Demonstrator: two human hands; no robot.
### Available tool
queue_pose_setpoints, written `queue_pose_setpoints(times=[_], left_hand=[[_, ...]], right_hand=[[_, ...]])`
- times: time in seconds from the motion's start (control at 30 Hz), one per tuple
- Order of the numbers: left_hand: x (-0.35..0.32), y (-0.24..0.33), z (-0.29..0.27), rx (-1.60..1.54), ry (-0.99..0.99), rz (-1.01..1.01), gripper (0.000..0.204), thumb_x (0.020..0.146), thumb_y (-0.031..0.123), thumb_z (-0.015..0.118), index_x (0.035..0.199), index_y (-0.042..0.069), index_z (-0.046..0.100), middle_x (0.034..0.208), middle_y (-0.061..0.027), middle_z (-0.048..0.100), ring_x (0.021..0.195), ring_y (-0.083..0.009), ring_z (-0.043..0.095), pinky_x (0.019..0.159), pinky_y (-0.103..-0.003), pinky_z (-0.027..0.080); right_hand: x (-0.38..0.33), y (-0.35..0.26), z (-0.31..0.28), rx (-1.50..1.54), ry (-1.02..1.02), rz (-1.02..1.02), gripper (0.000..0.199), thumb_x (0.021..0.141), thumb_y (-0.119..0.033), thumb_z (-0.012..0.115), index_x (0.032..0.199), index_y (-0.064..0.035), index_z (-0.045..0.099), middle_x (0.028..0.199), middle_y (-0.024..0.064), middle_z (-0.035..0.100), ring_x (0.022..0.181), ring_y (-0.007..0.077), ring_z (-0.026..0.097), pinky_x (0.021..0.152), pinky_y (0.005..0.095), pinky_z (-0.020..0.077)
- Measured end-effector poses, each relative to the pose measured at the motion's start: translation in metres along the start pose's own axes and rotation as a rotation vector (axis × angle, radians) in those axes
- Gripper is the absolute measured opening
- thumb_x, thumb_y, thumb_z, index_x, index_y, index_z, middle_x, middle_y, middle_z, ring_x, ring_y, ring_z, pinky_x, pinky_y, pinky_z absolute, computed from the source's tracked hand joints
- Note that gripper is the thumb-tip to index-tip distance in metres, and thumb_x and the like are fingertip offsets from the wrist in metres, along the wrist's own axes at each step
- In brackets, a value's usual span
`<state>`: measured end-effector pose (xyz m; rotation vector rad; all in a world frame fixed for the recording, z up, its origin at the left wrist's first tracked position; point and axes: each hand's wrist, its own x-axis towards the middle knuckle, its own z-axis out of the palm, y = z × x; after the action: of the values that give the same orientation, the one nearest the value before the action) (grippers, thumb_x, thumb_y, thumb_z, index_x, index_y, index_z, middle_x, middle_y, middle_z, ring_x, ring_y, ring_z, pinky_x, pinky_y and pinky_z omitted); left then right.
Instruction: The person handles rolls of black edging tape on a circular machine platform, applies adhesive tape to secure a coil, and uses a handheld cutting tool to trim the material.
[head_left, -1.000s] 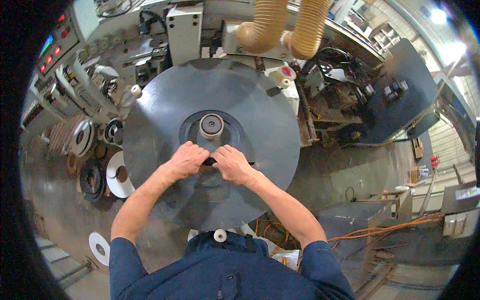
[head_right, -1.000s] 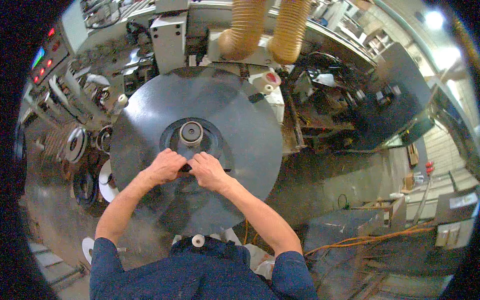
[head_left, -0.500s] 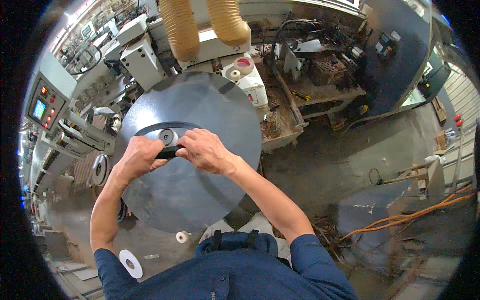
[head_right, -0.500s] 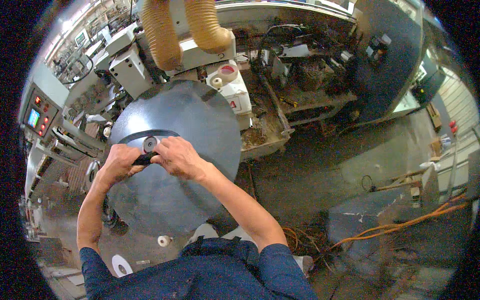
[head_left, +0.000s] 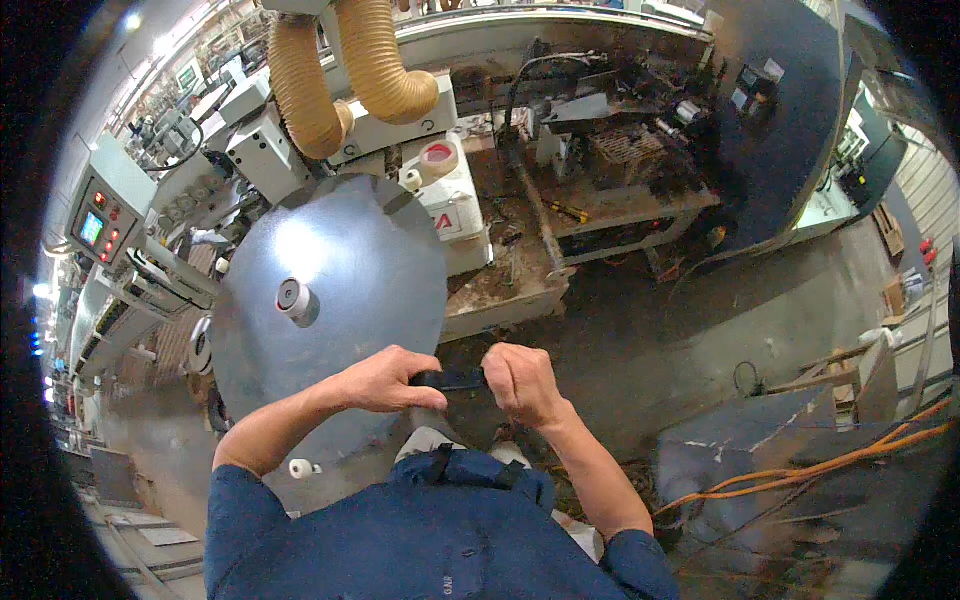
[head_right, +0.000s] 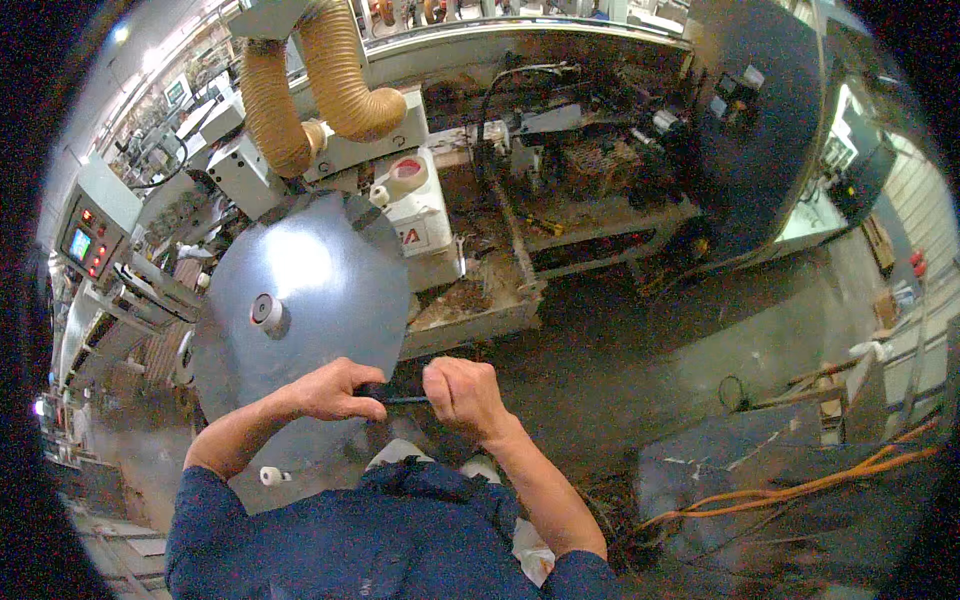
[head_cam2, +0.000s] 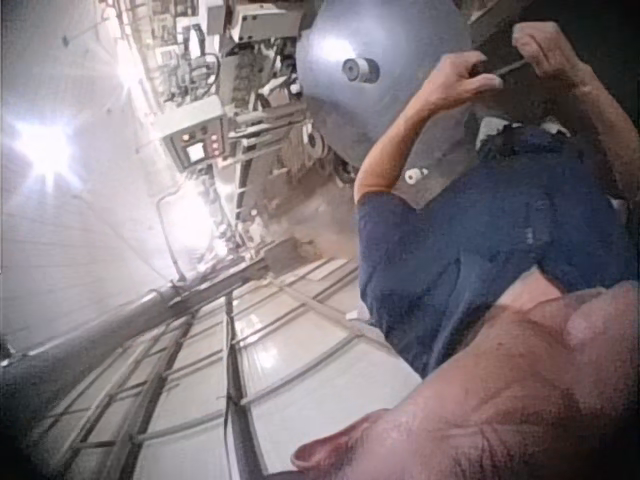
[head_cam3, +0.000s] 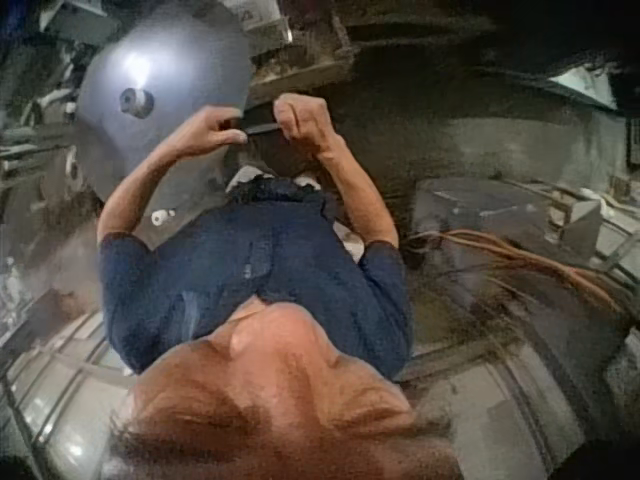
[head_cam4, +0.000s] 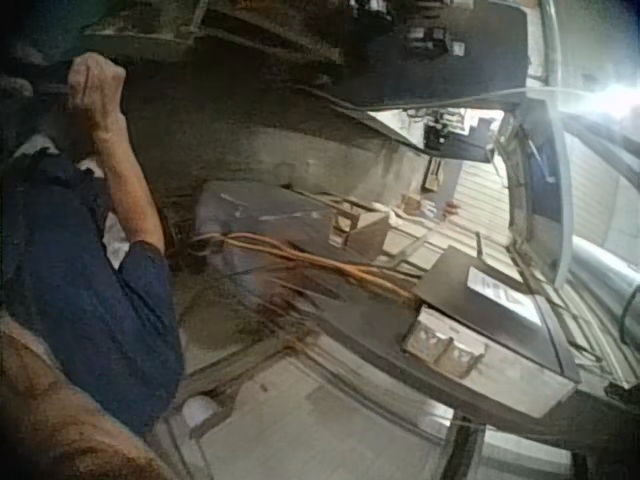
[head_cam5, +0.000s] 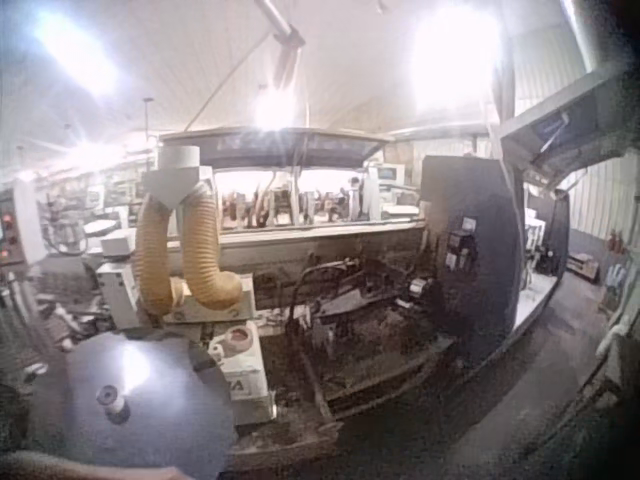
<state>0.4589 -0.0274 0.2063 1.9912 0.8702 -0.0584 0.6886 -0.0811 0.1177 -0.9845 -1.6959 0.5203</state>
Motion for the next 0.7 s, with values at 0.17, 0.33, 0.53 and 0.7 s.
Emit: queue_pose_setpoints(times=[0.17,0.33,0.53,0.7], left_hand=[[0.063,0.019,0.024,-0.273,-0.485,0.104,0.046,0.103,0.044,0.046,0.100,0.001,0.059,0.075,-0.0026,0.057,0.069,-0.0136,0.050,0.064,-0.033,0.045],[0.097,0.041,0.048,-0.467,-0.669,0.085,0.040,0.104,0.041,0.045,0.091,0.004,0.057,0.071,0.0005,0.051,0.065,-0.0104,0.048,0.061,-0.028,0.044],[0.121,0.035,0.068,-0.398,-0.554,0.143,0.039,0.104,0.038,0.048,0.095,0.001,0.056,0.077,0.0003,0.053,0.072,-0.0079,0.047,0.061,-0.028,0.042],[0.160,0.043,0.071,-0.492,-0.682,0.058,0.041,0.102,0.040,0.053,0.104,-0.001,0.060,0.081,-0.0024,0.059,0.075,-0.0090,0.053,0.067,-0.030,0.050]], right_hand=[[-0.020,-0.009,-0.052,-0.187,-0.086,-0.045,0.020,0.090,-0.011,0.051,0.073,-0.0027,0.055,0.069,0.0127,0.058,0.061,0.0334,0.059,0.057,0.0395,0.0487],[-0.035,-0.007,-0.085,-0.276,-0.096,0.018,0.021,0.089,-0.012,0.054,0.070,-0.0038,0.057,0.069,0.0123,0.060,0.061,0.0317,0.060,0.057,0.0394,0.0493],[-0.039,0.006,-0.099,-0.279,-0.047,0.038,0.020,0.087,-0.015,0.056,0.069,-0.0061,0.057,0.067,0.0125,0.060,0.061,0.0314,0.061,0.057,0.0412,0.0503],[-0.038,0.033,-0.118,-0.329,-0.127,0.007,0.022,0.085,-0.016,0.057,0.065,-0.0083,0.053,0.061,0.0085,0.053,0.055,0.0289,0.056,0.053,0.0394,0.0481]])
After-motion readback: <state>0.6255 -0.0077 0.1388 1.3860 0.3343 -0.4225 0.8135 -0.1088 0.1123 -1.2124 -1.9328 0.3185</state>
